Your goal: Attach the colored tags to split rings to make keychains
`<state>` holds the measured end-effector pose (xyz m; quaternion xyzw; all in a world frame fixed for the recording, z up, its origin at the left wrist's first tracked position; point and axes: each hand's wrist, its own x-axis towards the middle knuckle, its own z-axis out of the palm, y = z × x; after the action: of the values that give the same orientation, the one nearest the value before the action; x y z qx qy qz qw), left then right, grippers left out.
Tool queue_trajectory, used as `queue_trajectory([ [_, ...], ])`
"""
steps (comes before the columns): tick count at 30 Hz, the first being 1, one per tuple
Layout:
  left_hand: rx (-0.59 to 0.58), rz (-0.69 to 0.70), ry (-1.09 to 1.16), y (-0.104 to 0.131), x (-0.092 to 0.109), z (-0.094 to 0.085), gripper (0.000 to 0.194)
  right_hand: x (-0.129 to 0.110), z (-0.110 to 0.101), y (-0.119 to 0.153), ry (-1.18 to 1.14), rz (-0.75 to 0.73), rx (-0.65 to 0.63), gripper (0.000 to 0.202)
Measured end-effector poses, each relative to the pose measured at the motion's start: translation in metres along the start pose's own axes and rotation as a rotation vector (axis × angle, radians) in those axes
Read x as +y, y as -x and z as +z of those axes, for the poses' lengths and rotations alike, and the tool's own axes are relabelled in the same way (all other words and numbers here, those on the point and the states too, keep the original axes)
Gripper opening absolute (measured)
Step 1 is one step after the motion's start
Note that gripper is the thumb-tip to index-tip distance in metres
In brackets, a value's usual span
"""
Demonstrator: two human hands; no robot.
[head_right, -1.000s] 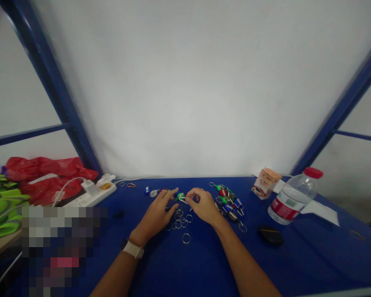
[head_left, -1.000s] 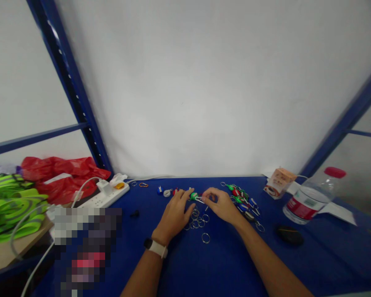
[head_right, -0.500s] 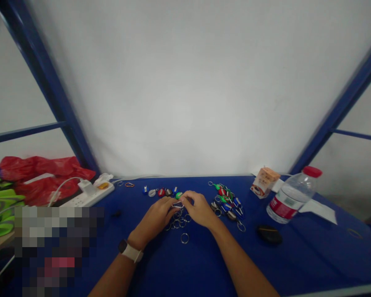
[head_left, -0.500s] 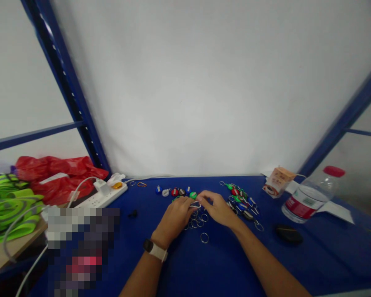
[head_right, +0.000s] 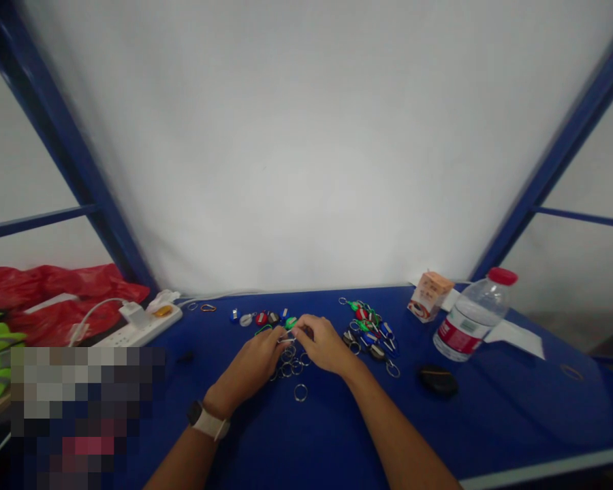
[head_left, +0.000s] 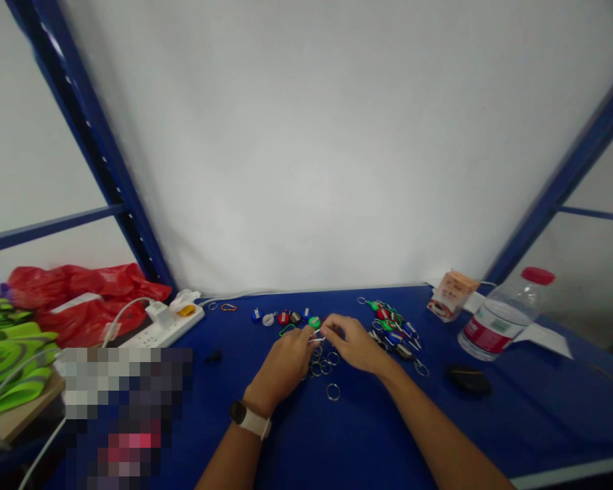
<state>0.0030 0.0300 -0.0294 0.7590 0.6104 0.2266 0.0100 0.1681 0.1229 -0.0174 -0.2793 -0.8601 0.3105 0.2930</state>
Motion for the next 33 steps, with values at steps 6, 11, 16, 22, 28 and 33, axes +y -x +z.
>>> queue_trajectory([
  [6,0.01,0.005,-0.05,-0.0012,0.0037,-0.0024,0.027,-0.0039,-0.0009,0.0004,-0.004,-0.015,0.007,0.026],
  [11,0.039,0.014,-0.026,-0.0025,0.004,-0.0011,0.026,-0.0031,0.0003,0.0002,-0.022,-0.017,0.007,0.028],
  [16,0.035,-0.006,-0.026,-0.0026,0.0038,0.0014,0.026,-0.0018,0.0028,0.0014,-0.029,0.014,-0.014,0.031],
  [22,0.044,-0.017,0.005,-0.0032,0.0031,0.0007,0.026,-0.0021,0.0029,0.0023,-0.11,0.004,-0.012,0.03],
  [28,0.042,-0.026,0.019,-0.0033,0.0019,0.0005,0.022,-0.0029,0.0025,0.0024,-0.143,0.005,-0.045,0.029],
  [33,0.037,-0.037,0.045,-0.0032,0.0034,-0.0011,0.022,-0.0041,0.0034,0.0024,-0.152,0.003,-0.037,0.03],
])
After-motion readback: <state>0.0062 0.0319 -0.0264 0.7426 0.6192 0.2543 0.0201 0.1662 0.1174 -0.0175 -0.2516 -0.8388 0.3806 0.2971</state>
